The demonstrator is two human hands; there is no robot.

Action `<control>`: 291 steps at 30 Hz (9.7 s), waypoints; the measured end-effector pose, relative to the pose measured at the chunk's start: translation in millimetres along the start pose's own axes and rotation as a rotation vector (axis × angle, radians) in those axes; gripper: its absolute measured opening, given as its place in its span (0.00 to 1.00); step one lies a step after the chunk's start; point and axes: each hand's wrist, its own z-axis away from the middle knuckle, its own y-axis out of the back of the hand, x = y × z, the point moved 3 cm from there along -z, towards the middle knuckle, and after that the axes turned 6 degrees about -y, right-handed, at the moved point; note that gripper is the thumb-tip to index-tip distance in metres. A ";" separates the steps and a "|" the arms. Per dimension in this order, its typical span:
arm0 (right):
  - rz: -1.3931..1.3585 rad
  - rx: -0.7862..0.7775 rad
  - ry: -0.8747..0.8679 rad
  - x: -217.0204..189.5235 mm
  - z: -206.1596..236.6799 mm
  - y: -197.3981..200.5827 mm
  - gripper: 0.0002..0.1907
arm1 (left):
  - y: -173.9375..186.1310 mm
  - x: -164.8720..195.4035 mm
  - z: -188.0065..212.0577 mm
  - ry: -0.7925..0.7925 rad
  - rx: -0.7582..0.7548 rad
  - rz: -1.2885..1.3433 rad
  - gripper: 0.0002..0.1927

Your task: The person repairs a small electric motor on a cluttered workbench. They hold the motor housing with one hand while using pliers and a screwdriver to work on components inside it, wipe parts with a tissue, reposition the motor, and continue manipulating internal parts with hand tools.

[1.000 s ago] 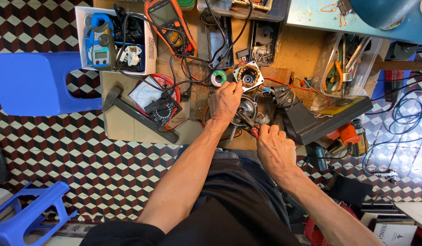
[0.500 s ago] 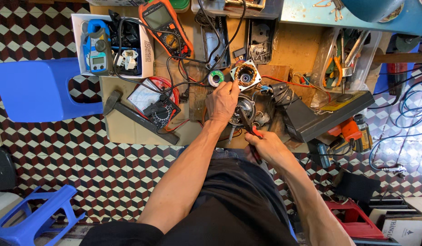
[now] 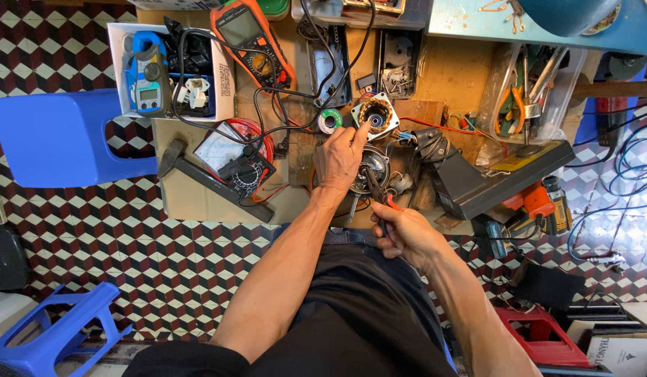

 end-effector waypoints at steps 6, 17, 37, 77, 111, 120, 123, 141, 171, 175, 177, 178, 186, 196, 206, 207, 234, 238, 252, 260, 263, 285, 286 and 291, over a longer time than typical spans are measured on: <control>0.206 0.214 0.070 5.4 -1.4 0.7 0.16 | 3.1 1.0 -1.1 0.091 -0.096 0.043 0.24; 1.385 0.829 0.564 6.6 -11.5 8.1 0.20 | -2.2 -3.6 -2.8 0.044 -0.054 -0.019 0.24; 1.086 0.650 0.352 -6.7 5.7 -4.9 0.22 | -5.2 -6.6 0.3 0.022 -0.011 -0.017 0.23; 0.402 0.243 0.049 -0.8 11.0 -0.4 0.20 | 6.1 -0.8 -2.3 0.061 -0.059 -0.017 0.23; -0.774 -0.675 0.221 53.6 -43.7 -24.3 0.18 | 0.6 2.0 -1.7 -0.014 -0.081 -0.026 0.21; -0.527 -0.455 0.171 37.8 -28.8 -11.9 0.17 | 0.4 -0.1 -3.7 -0.015 -0.158 -0.012 0.21; -0.425 -0.342 0.084 29.0 -22.9 -2.0 0.17 | -1.6 -2.6 -3.4 -0.019 -0.149 -0.004 0.21; 0.297 -0.071 -0.242 -60.3 9.9 11.1 0.19 | -2.0 -2.7 -3.6 -0.048 -0.084 -0.006 0.22; 0.769 0.321 -0.087 -49.4 27.9 2.2 0.18 | -0.2 -6.0 -4.1 -0.038 -0.094 0.028 0.22; 0.742 0.319 -0.077 -49.3 27.1 -1.2 0.18 | -1.4 -7.3 -4.1 -0.015 -0.115 0.007 0.23; 0.788 0.320 -0.049 -50.6 26.3 -4.2 0.17 | -1.8 -7.6 -4.4 -0.021 -0.115 0.012 0.23; 0.791 0.335 -0.054 -51.0 25.6 -5.1 0.17 | -1.8 -7.9 -4.5 -0.027 -0.115 0.019 0.22; 0.723 0.305 -0.091 -57.0 19.9 -7.3 0.17 | -2.9 -10.4 -5.1 -0.024 -0.092 0.001 0.23; 0.672 0.338 -0.118 -52.8 11.4 -11.7 0.16 | -0.7 -6.1 -3.4 -0.005 -0.069 -0.001 0.23; 0.643 0.450 0.120 -4.2 3.3 -17.1 0.24 | -3.1 -4.9 -3.2 0.028 0.001 -0.016 0.21; 0.685 0.468 0.111 -5.1 3.7 -16.8 0.24 | -3.9 -5.8 -3.2 0.040 -0.014 -0.016 0.21; 0.873 0.332 -0.063 -62.9 23.4 -32.1 0.23 | -2.4 -2.6 -0.9 0.079 0.031 0.017 0.21; 0.899 0.447 0.029 -38.4 19.4 -41.1 0.27 | -3.7 -4.4 0.5 0.090 0.042 0.013 0.20; 0.710 0.308 0.108 -27.2 14.6 -33.3 0.21 | -6.0 -7.1 0.3 0.072 0.011 -0.001 0.21; 0.901 0.327 0.197 -18.6 19.6 -21.9 0.21 | -6.7 -7.5 -1.0 0.073 0.006 0.004 0.21; 0.914 0.298 0.197 -16.4 15.8 -18.0 0.22 | -6.6 -7.8 -0.2 0.073 -0.007 0.009 0.21; 0.823 0.372 0.150 -25.0 -3.0 1.1 0.18 | -6.9 -7.3 0.5 0.071 -0.006 -0.011 0.21; 0.712 0.355 0.096 -22.8 -2.6 0.0 0.18 | -7.1 -7.6 0.9 0.076 -0.009 -0.008 0.21; 0.399 0.326 -0.011 -9.2 -4.3 -13.6 0.18 | -6.6 -7.3 -0.2 0.057 0.029 -0.013 0.20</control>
